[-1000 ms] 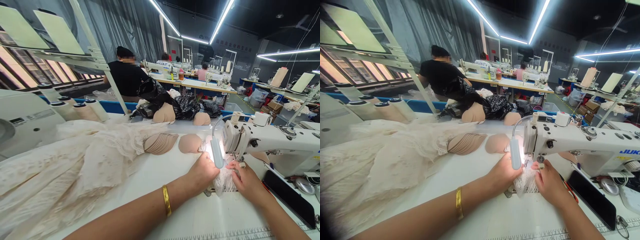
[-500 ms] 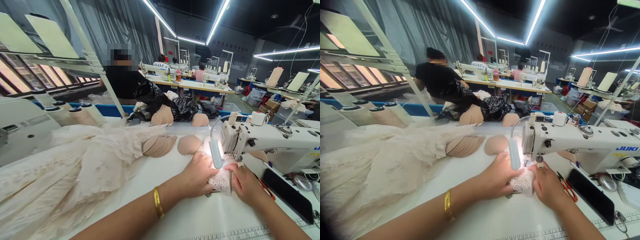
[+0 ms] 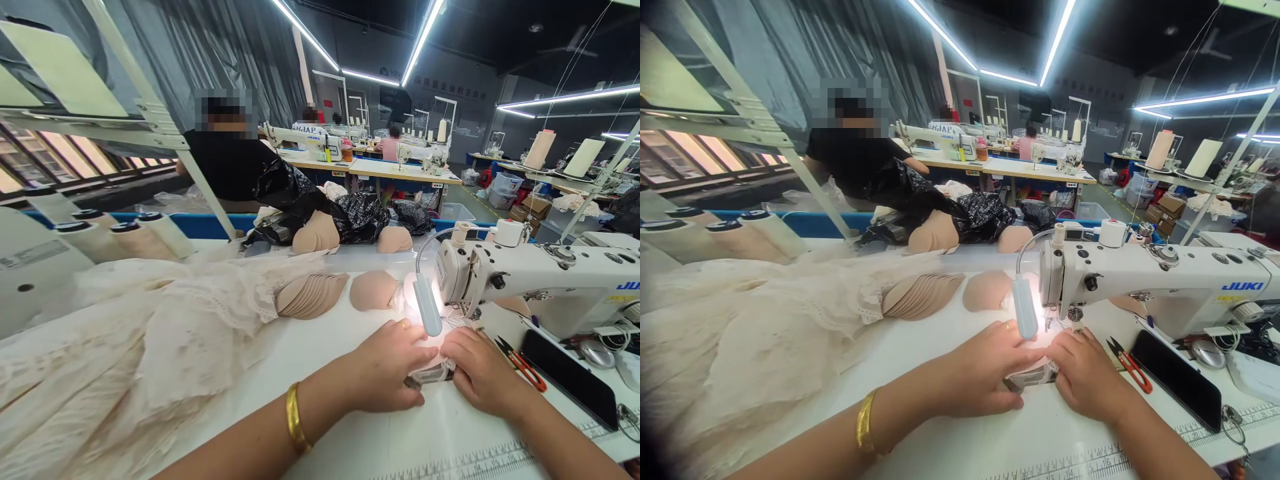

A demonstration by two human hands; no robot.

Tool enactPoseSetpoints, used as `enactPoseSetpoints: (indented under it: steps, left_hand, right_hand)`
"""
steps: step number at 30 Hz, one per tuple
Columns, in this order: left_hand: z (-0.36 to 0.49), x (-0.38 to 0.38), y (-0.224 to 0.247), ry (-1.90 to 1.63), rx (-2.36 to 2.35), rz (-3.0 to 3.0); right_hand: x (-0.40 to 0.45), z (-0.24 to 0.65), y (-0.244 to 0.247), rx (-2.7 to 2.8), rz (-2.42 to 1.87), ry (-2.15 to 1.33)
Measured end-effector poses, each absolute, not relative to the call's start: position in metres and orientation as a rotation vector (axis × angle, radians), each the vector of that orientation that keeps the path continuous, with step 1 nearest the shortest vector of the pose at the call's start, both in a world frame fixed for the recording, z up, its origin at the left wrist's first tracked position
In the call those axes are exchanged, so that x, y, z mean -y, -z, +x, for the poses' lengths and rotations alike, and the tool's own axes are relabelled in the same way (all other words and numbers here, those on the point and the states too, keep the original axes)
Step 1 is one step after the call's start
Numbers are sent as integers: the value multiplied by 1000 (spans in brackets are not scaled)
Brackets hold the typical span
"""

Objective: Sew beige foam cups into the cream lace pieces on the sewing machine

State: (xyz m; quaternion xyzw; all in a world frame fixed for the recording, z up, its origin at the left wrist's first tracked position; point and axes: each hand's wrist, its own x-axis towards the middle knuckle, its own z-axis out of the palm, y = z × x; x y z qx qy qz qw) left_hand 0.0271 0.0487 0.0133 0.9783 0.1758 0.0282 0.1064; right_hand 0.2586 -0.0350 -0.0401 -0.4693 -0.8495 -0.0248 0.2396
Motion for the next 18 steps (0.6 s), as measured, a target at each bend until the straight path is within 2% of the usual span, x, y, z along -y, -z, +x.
enactPoseSetpoints:
  steps: [3, 6, 11, 15, 18]
  left_hand:
    - [31, -42, -14, -27, -691, 2927]
    - [33, -39, -13, -130, -730, 2919]
    - [31, -52, -5, -194, -382, 2971]
    - [31, -65, 0, -237, -477, 3009]
    - [31, -66, 4, -272, -450, 3021]
  right_hand:
    - [32, 262, 45, 2301, -1321, 166]
    - [30, 265, 48, 2304, -1307, 186]
    - [25, 268, 46, 2308, -1581, 11]
    - [23, 268, 42, 2268, -1826, -117]
    - [22, 266, 42, 2284, -1788, -136]
